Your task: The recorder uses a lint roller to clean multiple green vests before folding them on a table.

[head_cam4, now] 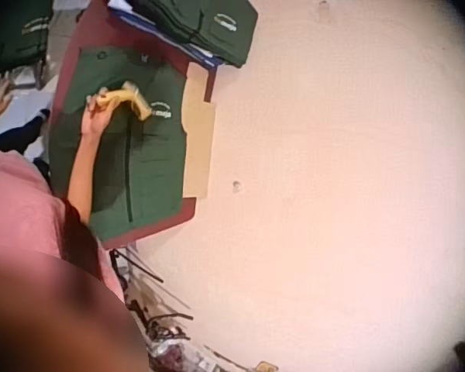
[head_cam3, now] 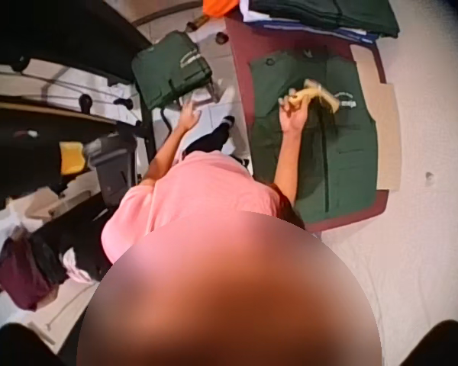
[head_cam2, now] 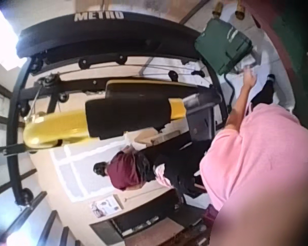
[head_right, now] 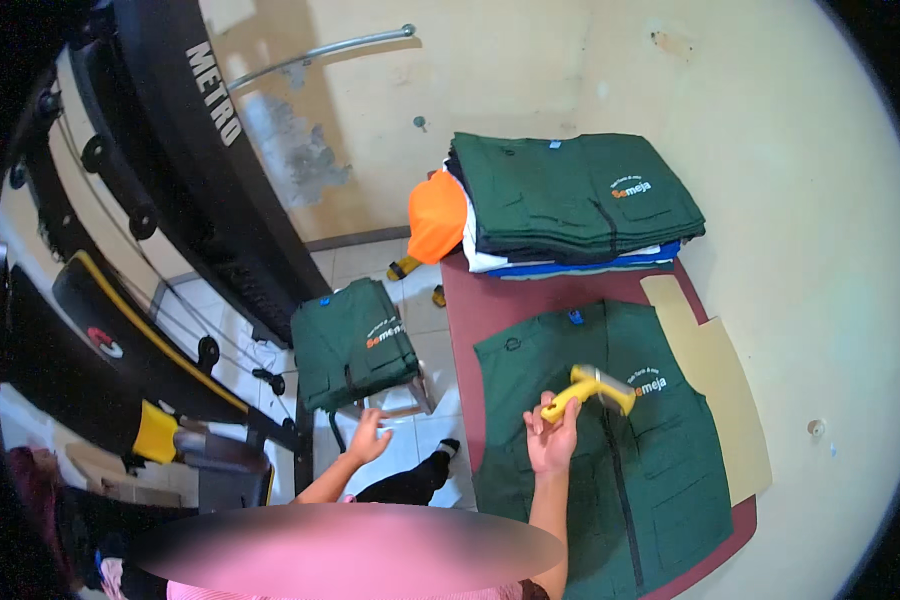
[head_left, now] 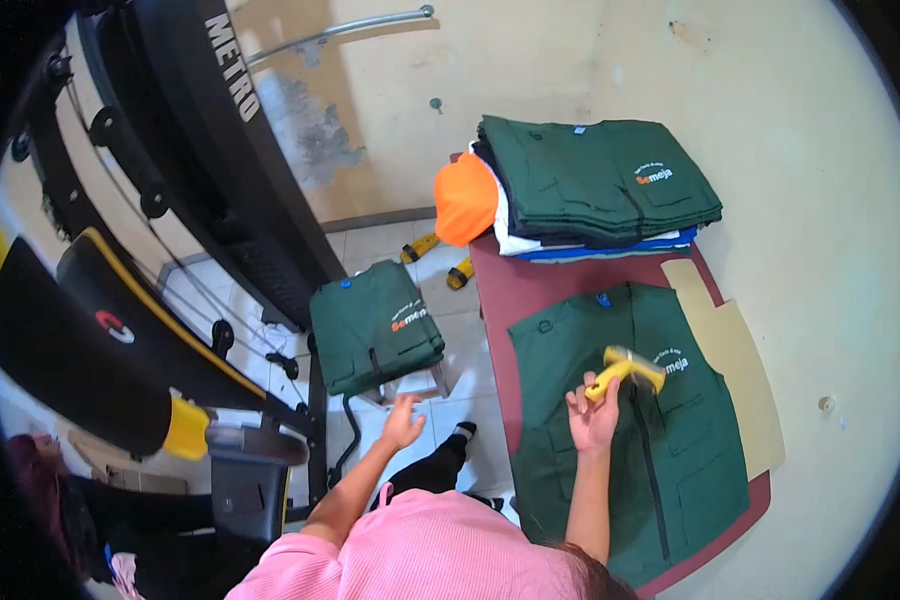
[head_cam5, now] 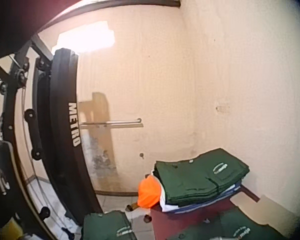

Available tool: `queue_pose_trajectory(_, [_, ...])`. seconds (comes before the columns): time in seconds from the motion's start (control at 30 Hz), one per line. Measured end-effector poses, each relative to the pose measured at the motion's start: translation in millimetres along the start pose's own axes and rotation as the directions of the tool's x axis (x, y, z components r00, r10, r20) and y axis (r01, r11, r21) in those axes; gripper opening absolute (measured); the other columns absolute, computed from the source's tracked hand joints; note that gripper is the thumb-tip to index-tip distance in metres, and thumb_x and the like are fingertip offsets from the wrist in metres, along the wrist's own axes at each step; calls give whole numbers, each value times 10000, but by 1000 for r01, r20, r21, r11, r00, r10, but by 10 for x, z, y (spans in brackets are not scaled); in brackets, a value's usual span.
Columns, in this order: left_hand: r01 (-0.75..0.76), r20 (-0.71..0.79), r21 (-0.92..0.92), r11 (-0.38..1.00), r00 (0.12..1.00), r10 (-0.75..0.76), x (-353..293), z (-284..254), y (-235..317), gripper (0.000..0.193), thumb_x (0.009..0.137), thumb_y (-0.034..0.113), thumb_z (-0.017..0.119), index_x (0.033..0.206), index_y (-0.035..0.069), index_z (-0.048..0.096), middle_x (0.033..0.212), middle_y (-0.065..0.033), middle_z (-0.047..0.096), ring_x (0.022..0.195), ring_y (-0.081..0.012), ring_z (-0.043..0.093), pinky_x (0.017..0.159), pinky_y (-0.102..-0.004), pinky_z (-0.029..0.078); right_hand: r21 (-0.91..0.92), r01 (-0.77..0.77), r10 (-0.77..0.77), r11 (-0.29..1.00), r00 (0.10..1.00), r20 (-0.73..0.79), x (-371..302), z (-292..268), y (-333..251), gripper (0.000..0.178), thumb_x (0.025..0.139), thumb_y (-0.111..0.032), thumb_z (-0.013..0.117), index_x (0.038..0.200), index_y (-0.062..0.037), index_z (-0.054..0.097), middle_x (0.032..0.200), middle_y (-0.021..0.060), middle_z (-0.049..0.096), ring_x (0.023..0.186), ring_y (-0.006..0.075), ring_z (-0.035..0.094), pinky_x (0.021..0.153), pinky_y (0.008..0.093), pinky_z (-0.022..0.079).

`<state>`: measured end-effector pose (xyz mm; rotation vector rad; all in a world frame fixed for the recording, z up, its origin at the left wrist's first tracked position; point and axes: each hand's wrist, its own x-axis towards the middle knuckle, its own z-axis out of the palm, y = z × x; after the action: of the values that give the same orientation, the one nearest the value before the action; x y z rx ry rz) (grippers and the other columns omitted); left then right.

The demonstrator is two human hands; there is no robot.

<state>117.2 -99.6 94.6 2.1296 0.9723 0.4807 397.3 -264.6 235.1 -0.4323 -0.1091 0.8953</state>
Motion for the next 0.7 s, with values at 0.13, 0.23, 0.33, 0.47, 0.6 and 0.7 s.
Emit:
queue_pose_trajectory(0.13, [-222,71,-193,956,968,240,1026,249,528,202,711,82,539,898,18,502,854,-140,490,738,-269,534,666,-352,444,-327,-8,78,945,977,201,694,664,-106,218,913,-322,332,1000,-128,381,765,72,483,481,110,409,519,236,374])
queue_pose_trajectory(0.23, [-362,37,-120,925,929,368,1687,311,1020,161,707,112,540,841,26,515,809,-117,509,786,-283,509,694,-373,417,-361,47,83,931,938,335,1175,1268,-186,294,906,-371,325,928,-100,437,715,38,459,458,93,361,529,240,325])
queue_pose_trajectory(0.33, [-434,-51,-95,896,901,431,2016,410,1227,189,695,127,558,855,34,519,817,-112,500,810,-293,482,702,-380,397,-95,-129,158,987,890,427,1863,1227,-244,280,895,-377,359,972,-112,413,720,43,470,471,103,370,503,246,328])
queue_pose_trajectory(0.47, [-473,11,-7,881,881,473,2085,457,1176,269,685,134,573,923,25,510,871,-146,478,826,-320,464,714,-395,382,-499,-140,153,855,988,-15,2413,802,-1,279,890,-338,394,1079,-134,369,948,48,543,644,117,509,622,241,390])
queue_pose_trajectory(0.6, [-473,131,-24,881,872,471,2204,363,1236,367,689,167,589,1003,4,488,922,-173,462,822,-322,469,722,-387,387,-678,-105,49,727,994,-101,2218,457,57,393,875,-298,440,1201,-139,287,1019,56,531,791,125,519,699,265,405])
queue_pose_trajectory(0.7, [-275,293,-172,946,903,315,2383,358,1213,366,709,204,587,994,-1,483,941,-178,460,850,-325,488,724,-396,408,-716,-69,-95,695,978,-187,1659,121,83,298,861,-255,469,1116,-106,426,1028,62,525,861,132,507,734,268,402])
